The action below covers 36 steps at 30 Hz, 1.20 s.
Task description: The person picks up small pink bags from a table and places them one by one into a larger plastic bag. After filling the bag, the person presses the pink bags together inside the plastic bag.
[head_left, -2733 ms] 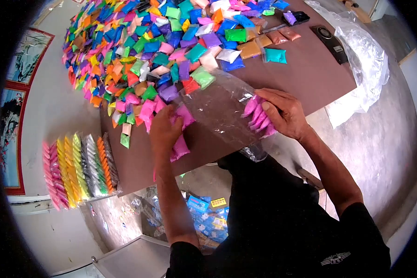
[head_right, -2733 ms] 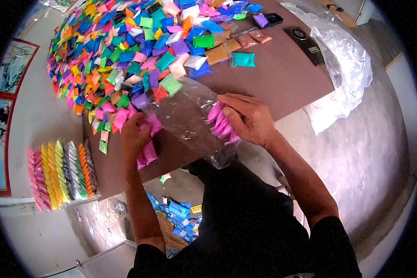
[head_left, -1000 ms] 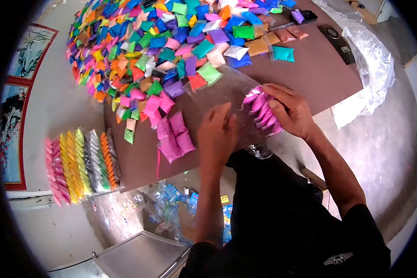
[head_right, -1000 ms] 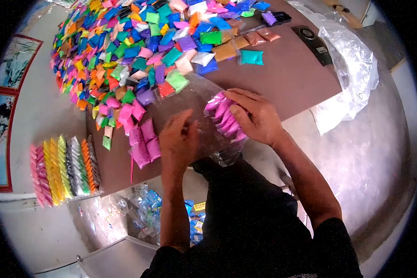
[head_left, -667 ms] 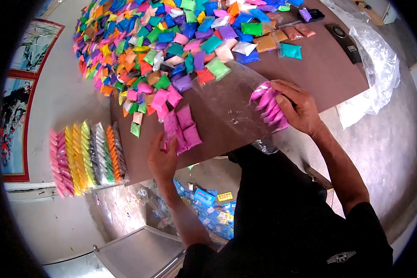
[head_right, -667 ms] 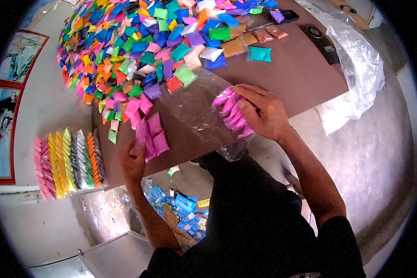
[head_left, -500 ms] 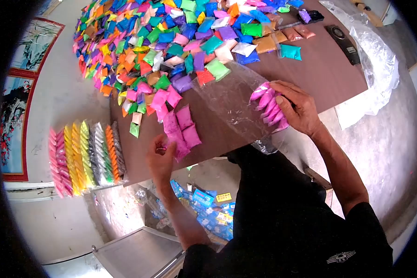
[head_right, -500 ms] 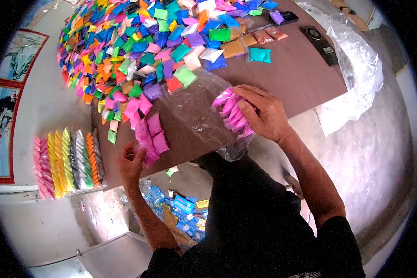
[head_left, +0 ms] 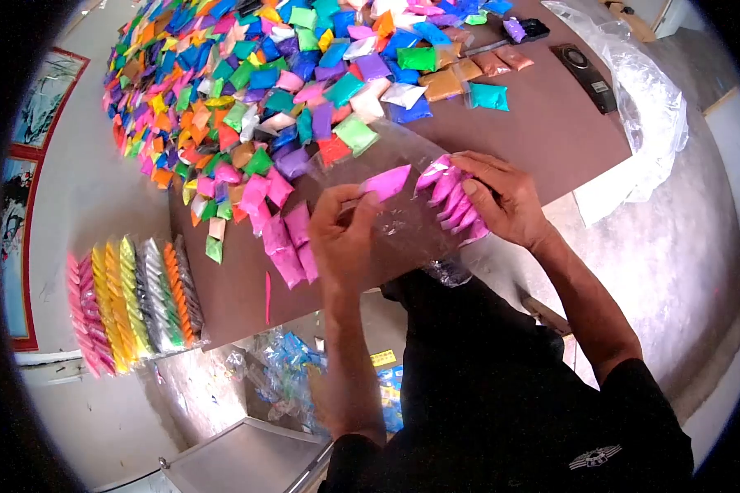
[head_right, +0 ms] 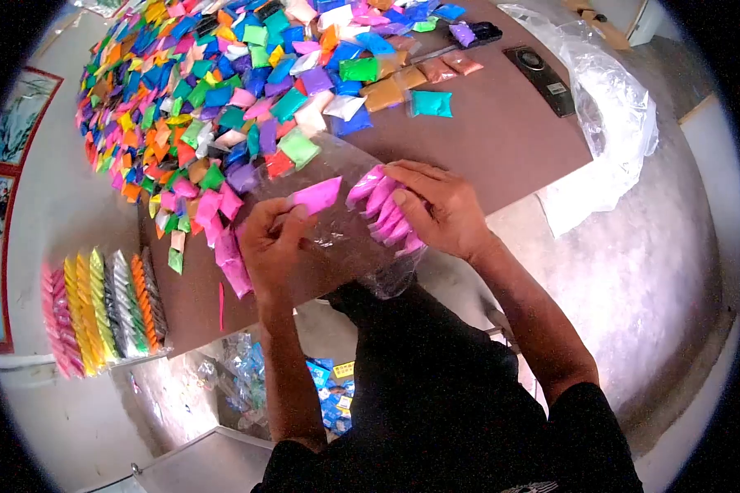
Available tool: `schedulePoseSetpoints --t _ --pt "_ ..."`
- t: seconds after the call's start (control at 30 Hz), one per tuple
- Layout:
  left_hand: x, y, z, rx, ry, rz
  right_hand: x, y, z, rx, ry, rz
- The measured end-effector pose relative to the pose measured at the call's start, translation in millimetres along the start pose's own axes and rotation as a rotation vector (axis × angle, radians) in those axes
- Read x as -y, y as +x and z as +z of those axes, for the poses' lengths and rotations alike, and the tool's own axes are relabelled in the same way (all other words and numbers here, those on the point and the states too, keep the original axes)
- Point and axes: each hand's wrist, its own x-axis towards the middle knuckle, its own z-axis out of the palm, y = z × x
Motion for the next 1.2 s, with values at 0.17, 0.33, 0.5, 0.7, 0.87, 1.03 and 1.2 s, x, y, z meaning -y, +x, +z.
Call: schedulePoseSetpoints --t 0.17,0.33,0.5,0.7,0.87,1.03,1.2 --pt "16.7 10.2 37.7 -0.011 0.005 0.0 0.8 -0.1 0.1 0.008 -0.029 0.025" --pt "23.7 15.7 49.8 0.062 -0.087 -0.024 -0.5 0.0 -0.4 0.024 -0.045 0.03" --pt "23.5 16.6 46.8 0.138 0.147 0.05 -1.3 -0.2 -0.5 0.043 -0.043 0.045" --pt "34.9 20.5 44.5 0.121 0.331 0.265 1.8 1.6 -1.4 0.04 -0.068 0.04" --pt "33.0 23.5 44.7 0.089 0.263 0.238 -3.4 18.2 2.2 0.083 -0.007 0.013" --pt "35.4 22.9 46.1 0.019 0.245 0.231 -9.6 40.9 -1.9 0.182 0.01 -0.013" --pt "42.3 22.1 52.2 -0.051 0.217 0.224 -6.9 53.4 -13.8 0.299 0.309 0.308"
